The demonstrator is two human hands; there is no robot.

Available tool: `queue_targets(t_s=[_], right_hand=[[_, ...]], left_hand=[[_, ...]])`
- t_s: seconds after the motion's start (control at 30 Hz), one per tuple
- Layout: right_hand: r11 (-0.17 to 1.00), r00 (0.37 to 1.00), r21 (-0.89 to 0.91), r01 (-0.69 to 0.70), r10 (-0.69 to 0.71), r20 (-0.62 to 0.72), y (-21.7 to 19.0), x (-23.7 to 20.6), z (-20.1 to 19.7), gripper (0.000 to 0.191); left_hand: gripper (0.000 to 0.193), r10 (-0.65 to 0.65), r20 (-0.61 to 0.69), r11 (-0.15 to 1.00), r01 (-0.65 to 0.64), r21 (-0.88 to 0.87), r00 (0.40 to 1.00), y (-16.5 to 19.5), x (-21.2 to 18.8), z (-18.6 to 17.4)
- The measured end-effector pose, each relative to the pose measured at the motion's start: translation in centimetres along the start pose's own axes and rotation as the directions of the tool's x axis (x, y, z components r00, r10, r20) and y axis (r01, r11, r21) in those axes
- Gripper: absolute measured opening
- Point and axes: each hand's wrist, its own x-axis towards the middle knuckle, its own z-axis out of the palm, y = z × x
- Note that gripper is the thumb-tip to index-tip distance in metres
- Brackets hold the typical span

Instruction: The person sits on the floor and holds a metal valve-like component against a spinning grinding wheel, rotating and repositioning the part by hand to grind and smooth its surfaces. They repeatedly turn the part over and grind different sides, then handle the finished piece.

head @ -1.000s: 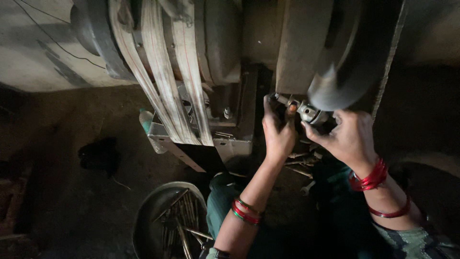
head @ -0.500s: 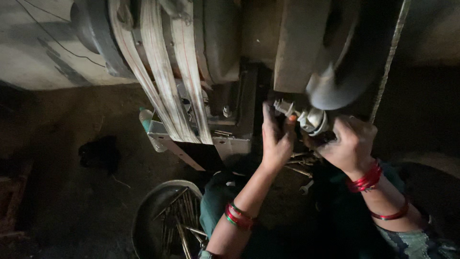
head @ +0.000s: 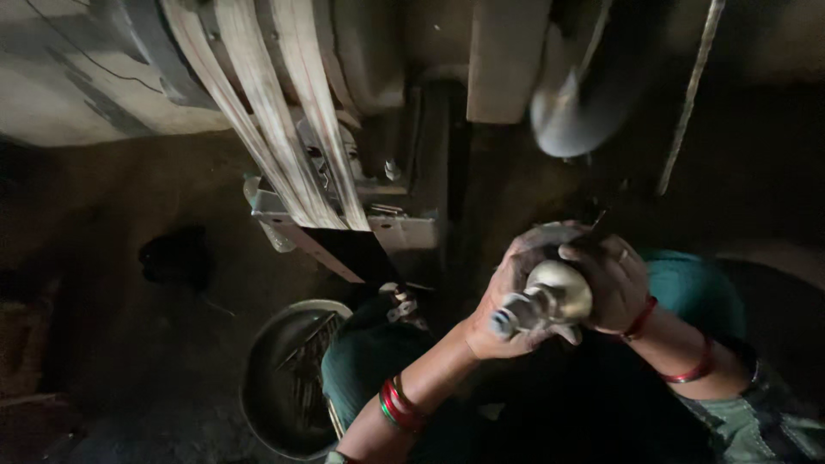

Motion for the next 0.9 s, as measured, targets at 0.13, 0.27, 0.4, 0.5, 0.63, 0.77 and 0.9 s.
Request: queue_targets(t_s=[0.13,0.27,0.4,0.5,0.63,0.77,0.9], right_hand=[[0.507,0.736,0.592,-0.626,0.635,0.234,-1.5,0.1,1.3,0.046],[0.886,0.92,0.263,-0.382,0.391,0.017,-2.9,-0.4,1.4,0.055],[0.978,0.976,0.015,-0.206,0.206,-0.07,-3.2,-0.6,0.8,0.066],[0.968,0.96,-0.053,-0.246,0.251,0.122,-3.6,0.1,-1.1,0.07],[0.911,0.94,0.234,-0.34,0.318,0.126,-5.1,2.5,-5.7,0.059],[0.875,0.889,0.168,-0.454,0.432,0.154,-5.9,4.6,-7.2,0.047],[0.841,0.851,0.133,-0.524,0.512,0.117,-4.8,5.2,-6.1,0.04]], left_hand=[[0.071,0.021,0.098,0.982,-0.039,0.186,0.995,0.9,0.0,0.0],[0.064,-0.057,0.143,0.988,0.035,0.15,0.988,1.7,0.0,0.2],[0.066,0.039,0.147,0.957,-0.079,0.279,0.988,1.4,-0.5,-0.1],[0.044,0.15,0.253,0.738,-0.279,0.614,0.956,0.3,-0.9,-1.1],[0.021,0.396,0.218,0.389,-0.377,0.841,0.892,-1.1,-1.2,-2.4],[0.018,0.404,0.202,0.191,-0.298,0.935,0.892,-1.6,-1.2,-2.4],[0.038,0.221,0.108,0.296,-0.172,0.939,0.969,-2.4,-0.5,-2.4]])
